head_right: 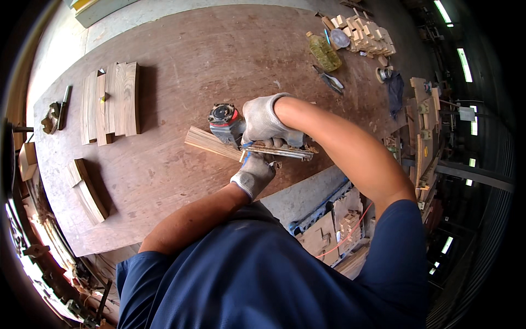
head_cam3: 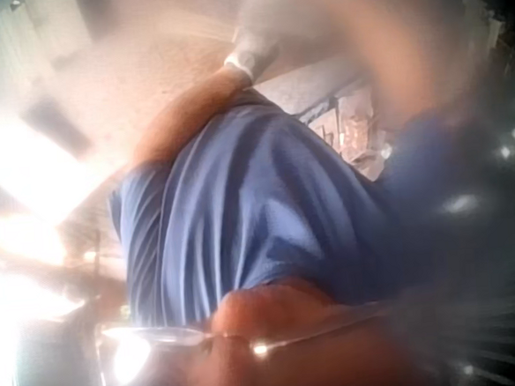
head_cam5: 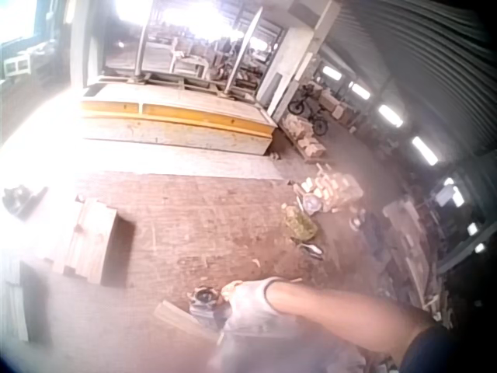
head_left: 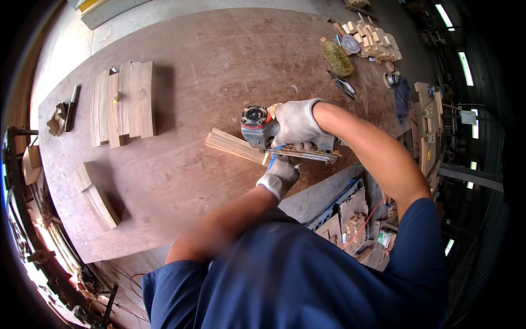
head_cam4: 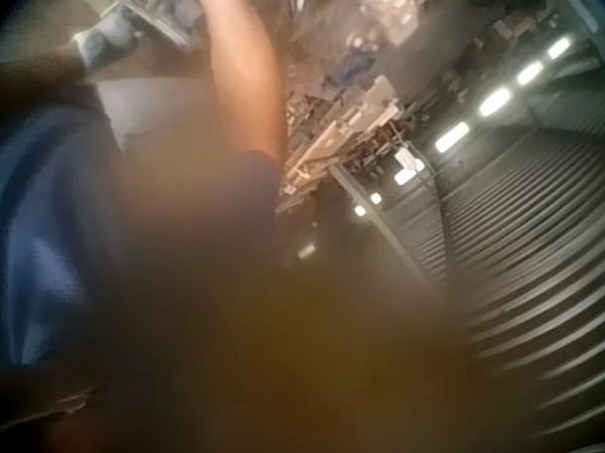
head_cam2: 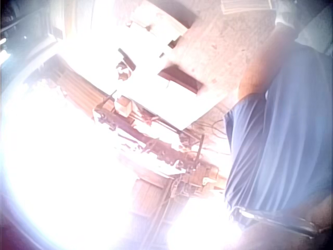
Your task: The person assembles small wooden blocks by applying glue to their edges and joining them together. They use a nail gun to secure the pieces, repeating the process for multiple blocks on a workbench.
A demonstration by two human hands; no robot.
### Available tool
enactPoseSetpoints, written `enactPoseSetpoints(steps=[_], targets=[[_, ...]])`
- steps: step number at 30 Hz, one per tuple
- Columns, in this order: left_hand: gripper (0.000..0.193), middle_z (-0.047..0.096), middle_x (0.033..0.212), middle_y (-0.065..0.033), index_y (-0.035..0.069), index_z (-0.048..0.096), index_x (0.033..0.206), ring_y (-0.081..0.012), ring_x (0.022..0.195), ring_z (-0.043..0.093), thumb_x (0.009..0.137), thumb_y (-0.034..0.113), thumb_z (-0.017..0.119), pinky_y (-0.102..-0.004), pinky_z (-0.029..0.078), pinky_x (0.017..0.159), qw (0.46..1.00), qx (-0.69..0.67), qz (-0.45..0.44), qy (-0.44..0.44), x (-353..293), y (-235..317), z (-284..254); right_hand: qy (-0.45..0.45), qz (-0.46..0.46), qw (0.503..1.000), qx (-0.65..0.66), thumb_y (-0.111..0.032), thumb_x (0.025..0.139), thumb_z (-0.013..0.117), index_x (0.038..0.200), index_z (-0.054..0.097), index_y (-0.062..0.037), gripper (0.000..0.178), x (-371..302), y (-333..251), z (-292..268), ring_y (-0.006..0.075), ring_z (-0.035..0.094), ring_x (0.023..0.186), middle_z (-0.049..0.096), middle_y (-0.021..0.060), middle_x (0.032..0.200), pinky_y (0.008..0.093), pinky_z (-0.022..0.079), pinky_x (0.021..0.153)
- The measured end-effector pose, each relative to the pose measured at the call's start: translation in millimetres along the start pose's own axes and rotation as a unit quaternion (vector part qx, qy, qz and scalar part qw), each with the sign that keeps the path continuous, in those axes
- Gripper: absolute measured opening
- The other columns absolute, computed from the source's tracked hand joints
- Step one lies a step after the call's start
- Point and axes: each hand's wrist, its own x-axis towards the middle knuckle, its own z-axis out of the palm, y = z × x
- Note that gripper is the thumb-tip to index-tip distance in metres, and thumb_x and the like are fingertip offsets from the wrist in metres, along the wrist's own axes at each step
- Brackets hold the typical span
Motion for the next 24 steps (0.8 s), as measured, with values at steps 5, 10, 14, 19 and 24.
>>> enactPoseSetpoints(steps=[5,10,14,19,24], targets=[[0.057,0.056,0.136,-0.0185,0.003,0.054,0.143,-0.0386,0.127,0.053,0.087,0.012,0.059,-0.0500,0.044,0.110,0.997,-0.050,0.004,0.063,9,-2,-24,-0.013,-0.005,1.000,0.003,-0.020,0.098,0.074,0.142,0.060,-0.0091,0.048,11,0,1,0.0216,0.070,0.055,0.073,0.0126,0.075,0.0379,0.059,0.049],[0.059,0.055,0.132,-0.0186,0.005,0.056,0.141,-0.0397,0.124,0.054,0.082,0.009,0.064,-0.0504,0.045,0.108,0.991,-0.115,-0.026,0.066,9,-2,-26,-0.014,-0.008,1.000,-0.007,-0.024,0.096,0.073,0.103,0.076,0.0035,0.029,11,-5,0,0.0252,0.075,0.060,0.077,0.0160,0.077,0.0401,0.062,0.056],[0.059,0.056,0.134,-0.0198,0.005,0.056,0.141,-0.0413,0.125,0.054,0.083,0.011,0.064,-0.0521,0.045,0.107,0.992,-0.088,-0.019,0.092,9,-1,-25,-0.020,-0.010,1.000,-0.011,-0.023,0.097,0.073,0.111,0.073,0.0024,0.029,15,-4,1,0.0245,0.074,0.058,0.076,0.0153,0.076,0.0394,0.062,0.054],[0.061,0.056,0.140,-0.0225,0.000,0.053,0.147,-0.0433,0.131,0.053,0.090,0.019,0.064,-0.0541,0.045,0.108,0.991,-0.127,-0.035,0.029,7,-3,-28,-0.028,-0.005,0.999,-0.020,-0.018,0.099,0.073,0.139,0.063,-0.0073,0.043,14,-9,0,0.0204,0.070,0.052,0.072,0.0118,0.072,0.0367,0.059,0.045],[0.060,0.056,0.145,-0.0237,-0.001,0.051,0.151,-0.0437,0.132,0.053,0.096,0.023,0.058,-0.0533,0.043,0.113,0.999,-0.041,-0.020,0.024,4,-2,-14,-0.016,-0.013,0.999,-0.028,-0.023,0.097,0.072,0.112,0.074,0.0030,0.030,13,-7,3,0.0237,0.075,0.059,0.077,0.0151,0.077,0.0388,0.063,0.055]])
